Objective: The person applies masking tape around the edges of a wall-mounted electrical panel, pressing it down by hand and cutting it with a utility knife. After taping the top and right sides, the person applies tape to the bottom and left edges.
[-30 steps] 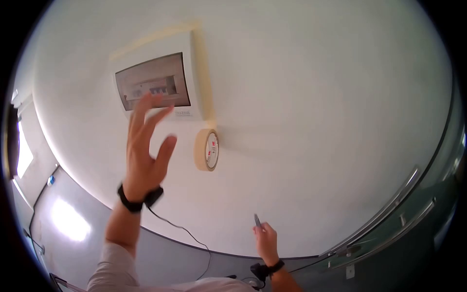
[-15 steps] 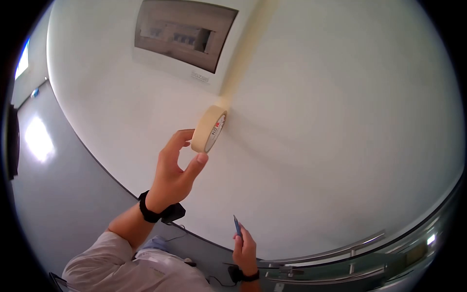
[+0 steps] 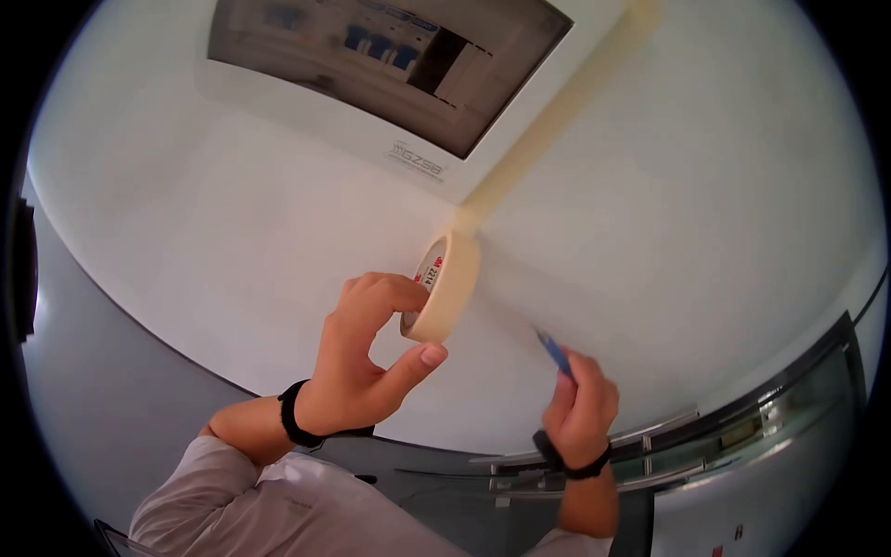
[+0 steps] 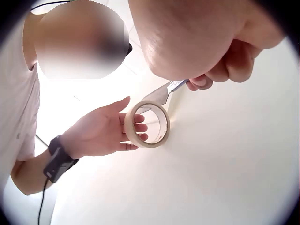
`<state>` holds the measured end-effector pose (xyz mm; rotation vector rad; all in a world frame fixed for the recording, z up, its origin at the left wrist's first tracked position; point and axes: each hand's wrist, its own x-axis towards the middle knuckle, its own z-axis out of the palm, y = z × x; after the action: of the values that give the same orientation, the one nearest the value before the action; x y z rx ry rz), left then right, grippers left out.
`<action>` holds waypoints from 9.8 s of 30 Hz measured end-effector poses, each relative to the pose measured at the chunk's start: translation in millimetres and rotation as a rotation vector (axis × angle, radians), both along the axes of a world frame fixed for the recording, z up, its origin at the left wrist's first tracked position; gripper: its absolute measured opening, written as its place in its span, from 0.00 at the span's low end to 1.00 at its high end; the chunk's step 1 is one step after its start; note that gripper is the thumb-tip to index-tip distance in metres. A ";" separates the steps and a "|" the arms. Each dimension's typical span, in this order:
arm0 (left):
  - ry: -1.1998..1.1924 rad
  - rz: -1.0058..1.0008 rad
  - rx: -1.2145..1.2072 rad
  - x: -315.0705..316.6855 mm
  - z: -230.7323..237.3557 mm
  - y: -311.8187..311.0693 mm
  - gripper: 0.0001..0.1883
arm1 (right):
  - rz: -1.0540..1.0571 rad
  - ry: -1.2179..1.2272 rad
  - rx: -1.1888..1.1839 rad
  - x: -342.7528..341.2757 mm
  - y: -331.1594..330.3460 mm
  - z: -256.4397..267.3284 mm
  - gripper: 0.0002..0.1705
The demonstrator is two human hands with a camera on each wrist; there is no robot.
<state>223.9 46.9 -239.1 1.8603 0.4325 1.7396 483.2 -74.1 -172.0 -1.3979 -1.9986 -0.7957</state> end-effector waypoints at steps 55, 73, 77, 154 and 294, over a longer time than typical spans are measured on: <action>-0.022 -0.148 0.052 9.4 0.3 7.0 0.10 | 0.251 -0.438 0.323 -22.5 116.6 46.1 0.25; -0.055 -0.101 0.079 14.9 -4.3 5.6 0.12 | 0.247 -0.449 0.344 -19.3 112.5 46.2 0.19; -0.049 -0.105 0.073 15.3 -4.0 5.1 0.13 | 0.252 -0.445 0.346 -15.7 110.8 45.7 0.20; -0.012 -0.096 0.077 11.7 -4.3 1.9 0.09 | 0.239 -0.474 0.346 -34.2 118.4 51.3 0.20; 0.141 -0.085 -0.596 -352.5 -180.9 -97.0 0.09 | 0.332 1.151 -1.124 -324.0 43.1 -285.4 0.14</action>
<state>-128.6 -50.1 -420.0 1.5368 0.8132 1.2431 159.2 -30.9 -457.4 -1.3934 -1.5196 1.2421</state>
